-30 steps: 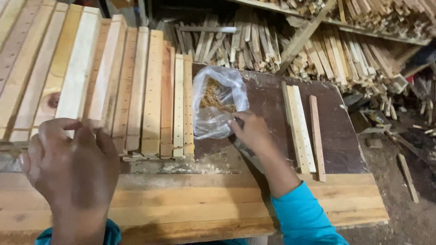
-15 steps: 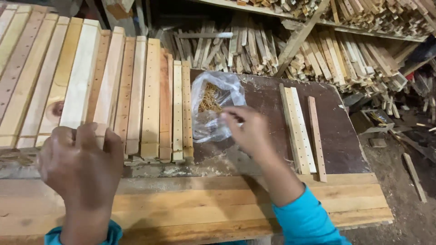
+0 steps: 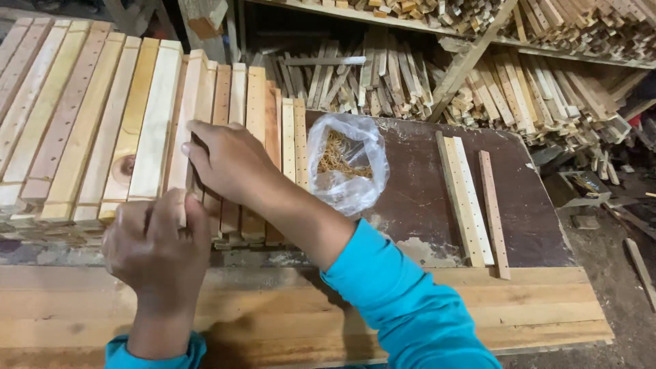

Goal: Applying rubber bands to individual wooden slats at a workbench

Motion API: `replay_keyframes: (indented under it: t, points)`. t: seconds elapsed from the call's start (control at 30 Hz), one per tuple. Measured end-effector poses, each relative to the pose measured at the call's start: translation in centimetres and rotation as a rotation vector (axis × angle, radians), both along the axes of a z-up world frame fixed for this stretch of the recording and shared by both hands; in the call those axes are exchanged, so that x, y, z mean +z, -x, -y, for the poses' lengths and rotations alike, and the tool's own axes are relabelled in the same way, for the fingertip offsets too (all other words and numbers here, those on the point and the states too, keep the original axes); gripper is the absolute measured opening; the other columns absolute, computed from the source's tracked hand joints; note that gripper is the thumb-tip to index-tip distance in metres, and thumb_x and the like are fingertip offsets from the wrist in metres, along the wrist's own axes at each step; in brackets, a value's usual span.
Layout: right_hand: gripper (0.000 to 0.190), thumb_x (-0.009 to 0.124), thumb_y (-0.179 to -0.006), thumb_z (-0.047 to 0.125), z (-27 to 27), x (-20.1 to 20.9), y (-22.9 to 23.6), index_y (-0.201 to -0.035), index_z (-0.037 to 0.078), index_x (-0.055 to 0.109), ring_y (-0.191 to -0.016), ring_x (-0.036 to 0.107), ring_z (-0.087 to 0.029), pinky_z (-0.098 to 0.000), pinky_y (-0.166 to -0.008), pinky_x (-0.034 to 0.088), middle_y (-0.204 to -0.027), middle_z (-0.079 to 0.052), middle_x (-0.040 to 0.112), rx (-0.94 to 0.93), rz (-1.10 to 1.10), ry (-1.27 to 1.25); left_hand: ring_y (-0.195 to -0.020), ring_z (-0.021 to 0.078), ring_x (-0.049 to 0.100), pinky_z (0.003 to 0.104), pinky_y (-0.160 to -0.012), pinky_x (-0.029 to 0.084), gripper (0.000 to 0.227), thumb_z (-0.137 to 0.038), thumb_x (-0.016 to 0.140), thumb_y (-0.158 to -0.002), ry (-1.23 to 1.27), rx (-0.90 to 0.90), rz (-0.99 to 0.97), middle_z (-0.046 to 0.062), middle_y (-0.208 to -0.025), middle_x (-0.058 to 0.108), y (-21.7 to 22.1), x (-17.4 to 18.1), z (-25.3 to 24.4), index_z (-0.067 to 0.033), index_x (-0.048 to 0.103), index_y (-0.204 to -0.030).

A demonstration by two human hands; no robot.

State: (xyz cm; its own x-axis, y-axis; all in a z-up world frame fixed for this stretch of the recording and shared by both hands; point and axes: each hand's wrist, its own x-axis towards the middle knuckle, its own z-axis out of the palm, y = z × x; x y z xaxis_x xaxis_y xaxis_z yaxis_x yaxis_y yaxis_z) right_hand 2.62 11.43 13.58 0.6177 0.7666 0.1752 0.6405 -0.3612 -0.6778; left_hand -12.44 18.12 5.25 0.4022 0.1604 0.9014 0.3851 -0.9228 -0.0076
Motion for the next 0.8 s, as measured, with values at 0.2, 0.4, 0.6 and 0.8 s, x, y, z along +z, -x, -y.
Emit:
replay_keyframes:
  t: [0.2,0.4,0.6,0.8]
  points:
    - [0.065,0.056,-0.089,0.043,0.8,0.2,2.4,-0.147,0.015,0.05,-0.129,0.064,-0.031,-0.0462,-0.103,0.05,-0.138,-0.016,0.067,-0.099,-0.275,-0.176,-0.09,0.0275,0.07,0.04,-0.079,0.054,0.007,-0.021,0.085,-0.11,-0.034,-0.044,0.023,0.009,-0.11,0.068,0.7,-0.1,-0.4,-0.0165,0.08,-0.109]
    - [0.055,0.055,-0.093,0.037,-0.5,-0.5,0.5,-0.14,0.01,0.06,-0.14,0.055,-0.028,-0.042,-0.115,0.042,-0.146,-0.011,0.062,-0.054,-0.155,-0.124,-0.099,0.0238,0.068,0.038,-0.083,0.051,0.009,-0.03,0.08,-0.115,-0.028,0.05,0.009,0.002,-0.12,0.069,0.1,-0.4,-0.2,-0.0205,0.081,-0.116]
    - [0.054,0.047,-0.098,0.037,-2.1,-4.1,-0.8,-0.14,0.004,0.059,-0.136,0.058,-0.032,-0.0429,-0.114,0.044,-0.144,-0.015,0.063,-0.058,0.073,-0.216,-0.088,0.0222,0.065,0.036,-0.078,0.049,0.016,-0.033,0.079,-0.116,-0.041,0.049,-0.064,-0.005,-0.115,0.073,0.7,1.7,1.2,-0.0227,0.086,-0.106]
    - [0.078,0.058,-0.082,0.055,-1.1,-1.5,0.3,-0.142,0.005,0.057,-0.136,0.056,-0.033,-0.0447,-0.109,0.045,-0.147,-0.018,0.06,-0.103,-0.118,-0.169,-0.091,0.0186,0.072,0.036,-0.085,0.046,0.019,-0.042,0.082,-0.109,-0.025,-0.043,-0.039,-0.001,-0.115,0.077,0.4,1.4,0.8,-0.023,0.082,-0.11]
